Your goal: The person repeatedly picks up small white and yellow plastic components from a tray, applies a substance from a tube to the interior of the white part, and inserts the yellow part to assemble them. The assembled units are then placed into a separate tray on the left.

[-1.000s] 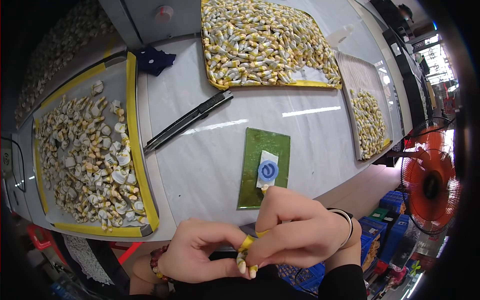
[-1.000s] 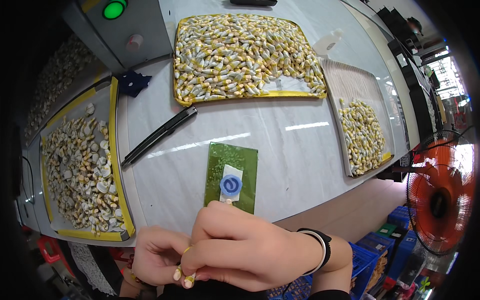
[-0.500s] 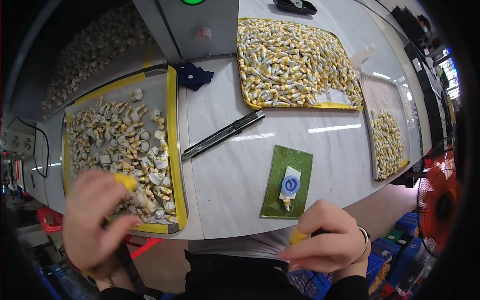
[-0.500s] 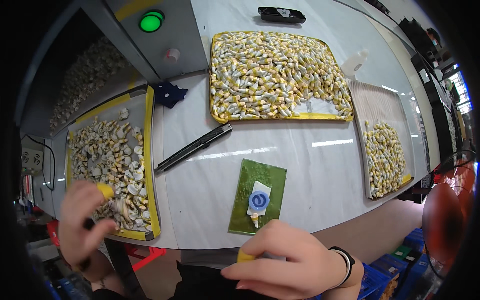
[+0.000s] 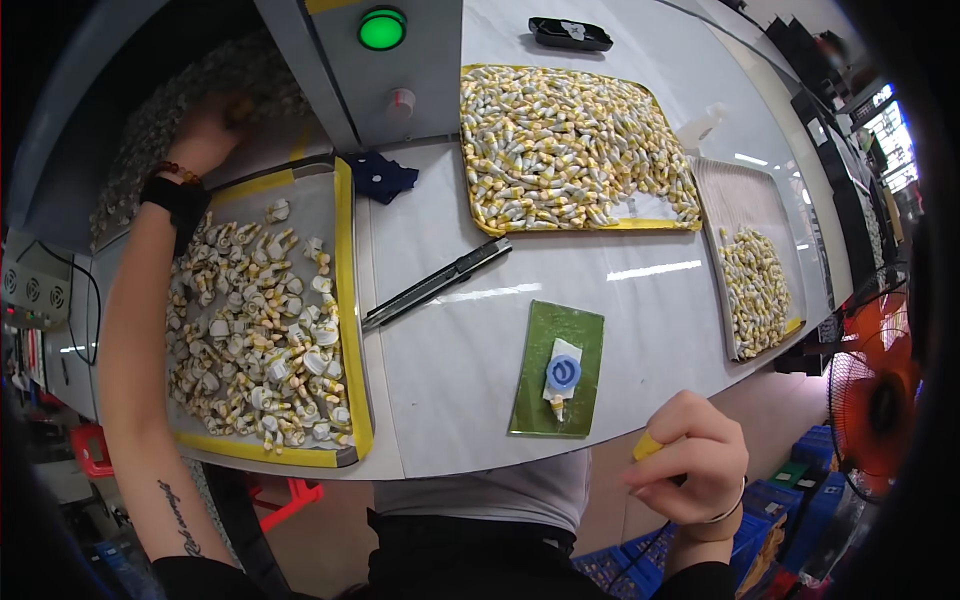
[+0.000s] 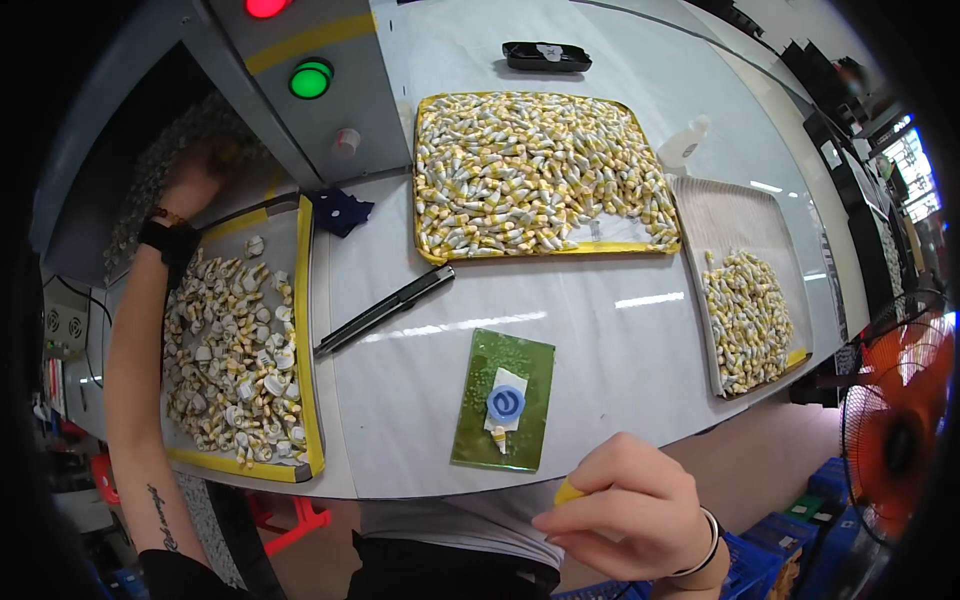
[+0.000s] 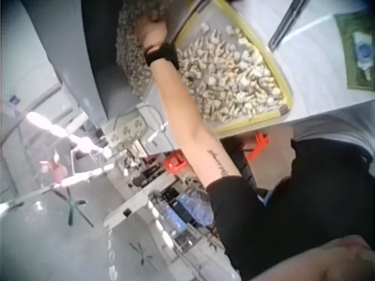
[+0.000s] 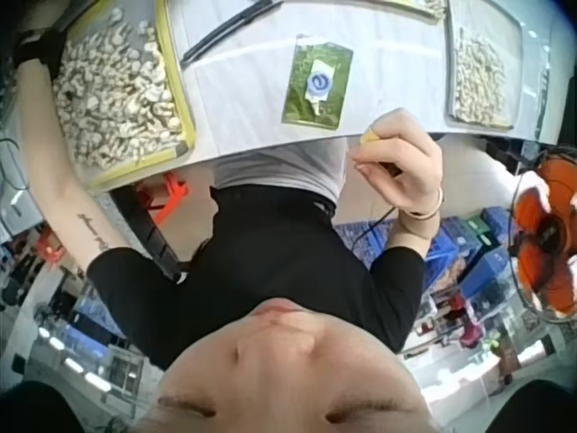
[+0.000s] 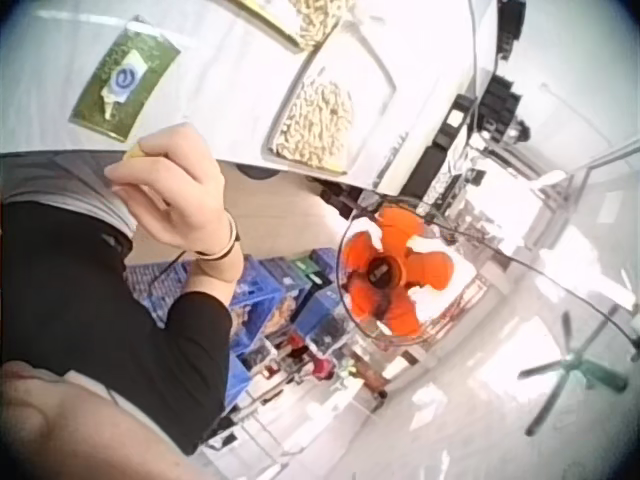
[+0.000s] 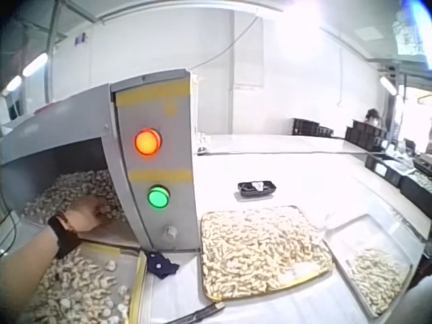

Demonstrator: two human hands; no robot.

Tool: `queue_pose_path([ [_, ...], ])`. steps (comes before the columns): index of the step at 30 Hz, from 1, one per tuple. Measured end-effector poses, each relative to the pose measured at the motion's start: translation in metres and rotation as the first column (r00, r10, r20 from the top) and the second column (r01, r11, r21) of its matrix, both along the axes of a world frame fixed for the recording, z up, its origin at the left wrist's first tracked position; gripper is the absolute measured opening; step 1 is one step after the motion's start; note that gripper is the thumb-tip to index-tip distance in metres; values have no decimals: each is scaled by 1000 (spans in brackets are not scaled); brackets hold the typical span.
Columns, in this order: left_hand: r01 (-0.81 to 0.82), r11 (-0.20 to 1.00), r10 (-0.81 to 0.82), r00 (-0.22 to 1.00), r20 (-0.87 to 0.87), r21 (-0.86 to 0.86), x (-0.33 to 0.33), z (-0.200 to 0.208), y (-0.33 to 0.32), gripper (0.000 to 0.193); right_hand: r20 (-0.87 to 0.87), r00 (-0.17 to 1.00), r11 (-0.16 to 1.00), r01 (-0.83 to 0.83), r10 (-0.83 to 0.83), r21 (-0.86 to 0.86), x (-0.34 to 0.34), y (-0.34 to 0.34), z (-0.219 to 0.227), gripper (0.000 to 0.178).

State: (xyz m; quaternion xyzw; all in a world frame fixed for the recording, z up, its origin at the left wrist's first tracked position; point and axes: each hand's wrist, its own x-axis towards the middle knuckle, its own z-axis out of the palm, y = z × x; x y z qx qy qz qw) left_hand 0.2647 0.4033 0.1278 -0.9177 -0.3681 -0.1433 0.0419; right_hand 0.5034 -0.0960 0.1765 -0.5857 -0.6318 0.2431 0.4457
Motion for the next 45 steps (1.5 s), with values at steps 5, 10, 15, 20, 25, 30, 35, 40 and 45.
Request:
queue_pose_path([
  [5, 116, 993, -114, 990, 84, -16, -12, -5, -9, 42, 216, 968, 991, 130, -129, 8, 14, 5, 9, 23],
  [10, 168, 895, -65, 966, 251, -413, -17, 59, -68, 38, 658, 706, 958, 272, -264, 93, 57, 49, 14, 15],
  [15, 277, 897, -16, 798, 602, -344, -28, 72, -177, 32, 671, 730, 974, 223, -134, -48, 110, 99, -14, 10],
  [20, 614, 440, 232, 627, 743, -656, -63, 76, -281, 52, 621, 774, 983, 183, -122, -34, 113, 136, -35, 8],
  [25, 708, 14, 594, 563, 575, -706, -51, 55, -351, 38, 650, 747, 976, 213, -139, -36, 110, 133, -39, 6],
  [30, 756, -182, 590, 595, 546, -628, -38, 13, -355, 32, 692, 709, 981, 193, -135, -6, 104, 135, -44, 7],
  [35, 781, -271, 599, 594, 536, -562, -20, 2, -360, 50, 730, 670, 943, 312, -134, -114, 112, 126, -38, 8],
  [40, 826, -447, 731, 559, 392, -343, -12, -10, -367, 56, 445, 876, 977, 213, -185, -13, 83, 110, -17, 5],
  [45, 807, -303, 699, 550, 457, -507, -2, -12, -372, 45, 225, 974, 980, 19, 27, -199, 23, 65, 8, 9],
])
